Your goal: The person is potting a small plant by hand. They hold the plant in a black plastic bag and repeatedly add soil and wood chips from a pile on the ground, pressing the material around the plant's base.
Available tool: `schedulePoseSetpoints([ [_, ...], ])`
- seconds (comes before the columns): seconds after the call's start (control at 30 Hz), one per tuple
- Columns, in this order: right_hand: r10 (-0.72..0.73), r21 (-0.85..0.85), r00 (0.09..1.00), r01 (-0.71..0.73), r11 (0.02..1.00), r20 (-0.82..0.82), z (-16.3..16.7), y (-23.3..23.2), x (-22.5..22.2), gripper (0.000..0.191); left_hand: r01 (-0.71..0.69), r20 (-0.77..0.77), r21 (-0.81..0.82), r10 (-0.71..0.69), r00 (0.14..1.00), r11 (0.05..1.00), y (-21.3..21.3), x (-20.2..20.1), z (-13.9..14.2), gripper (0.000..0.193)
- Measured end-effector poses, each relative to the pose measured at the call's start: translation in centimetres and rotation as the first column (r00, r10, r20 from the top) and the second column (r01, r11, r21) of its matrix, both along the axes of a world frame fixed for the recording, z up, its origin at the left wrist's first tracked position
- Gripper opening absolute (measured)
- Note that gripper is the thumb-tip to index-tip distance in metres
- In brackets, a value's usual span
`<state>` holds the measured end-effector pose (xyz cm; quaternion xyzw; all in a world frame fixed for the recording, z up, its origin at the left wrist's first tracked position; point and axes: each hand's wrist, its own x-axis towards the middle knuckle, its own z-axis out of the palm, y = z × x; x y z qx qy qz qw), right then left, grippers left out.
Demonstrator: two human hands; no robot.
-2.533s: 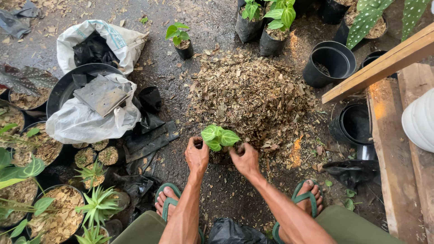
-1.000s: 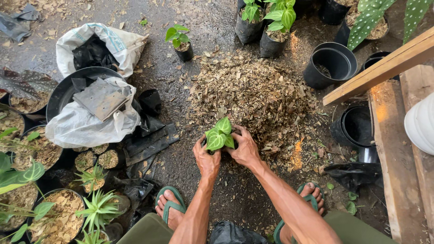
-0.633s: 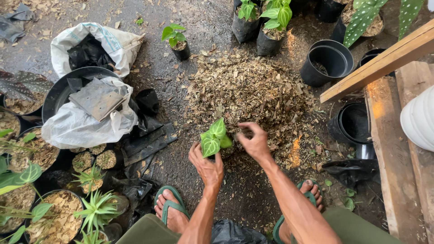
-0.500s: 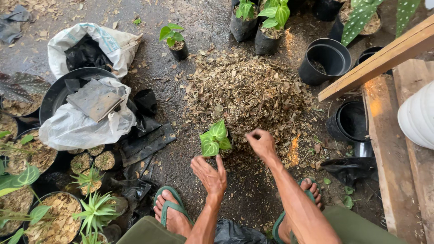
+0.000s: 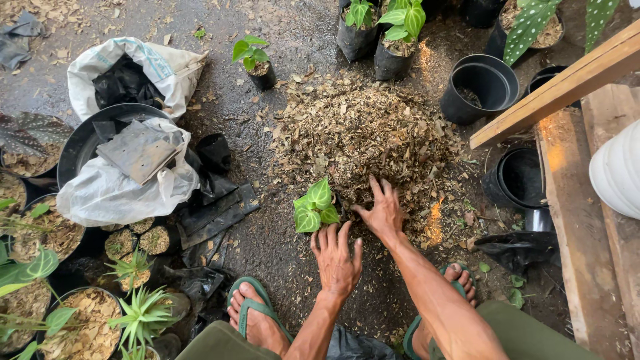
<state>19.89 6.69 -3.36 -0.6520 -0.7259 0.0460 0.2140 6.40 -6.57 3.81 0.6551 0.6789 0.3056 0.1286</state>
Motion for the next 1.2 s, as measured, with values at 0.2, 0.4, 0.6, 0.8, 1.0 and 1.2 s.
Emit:
schedulePoseSetpoints([
  [0.2, -0.322, -0.473, 0.862, 0.111, 0.874, -0.392, -0.6, -0.2, 0.9, 0.053, 0.000, 0.039, -0.096, 0.004, 0.999, 0.995, 1.8, 0.1, -0.5, 0.056],
  [0.4, -0.675, -0.595, -0.187, -0.345, 0.726, -0.714, -0.6, 1.6, 3.9, 0.034, -0.070, 0.048, -0.007, 0.070, 0.996, 0.998, 1.3, 0.1, -1.3, 0.057],
  [0.6, -0.721, -0.640, -0.281, -0.333, 0.692, -0.634, 1.9, 0.0, 3.9, 0.030, -0.067, 0.191, 0.009, 0.064, 0.979, 0.998, 1.5, 0.0, -0.5, 0.067],
  [0.8, -0.665, -0.630, 0.093, -0.440, 0.640, -0.741, 3.3, 1.0, 3.6, 0.027, -0.057, 0.323, 0.057, 0.035, 0.946, 0.997, 1.9, -0.4, 0.6, 0.072],
  [1.0, -0.489, -0.607, 0.363, -0.534, 0.588, -0.793, 3.7, 1.6, 1.5, 0.023, -0.066, 0.354, 0.077, 0.034, 0.935, 0.995, 1.9, -0.8, 0.9, 0.076],
  [1.2, -0.603, -0.664, 0.295, -0.451, 0.596, -0.741, 5.2, 0.5, -1.2, 0.028, -0.059, 0.385, 0.020, 0.047, 0.922, 0.998, 1.9, -0.9, 1.0, 0.076],
])
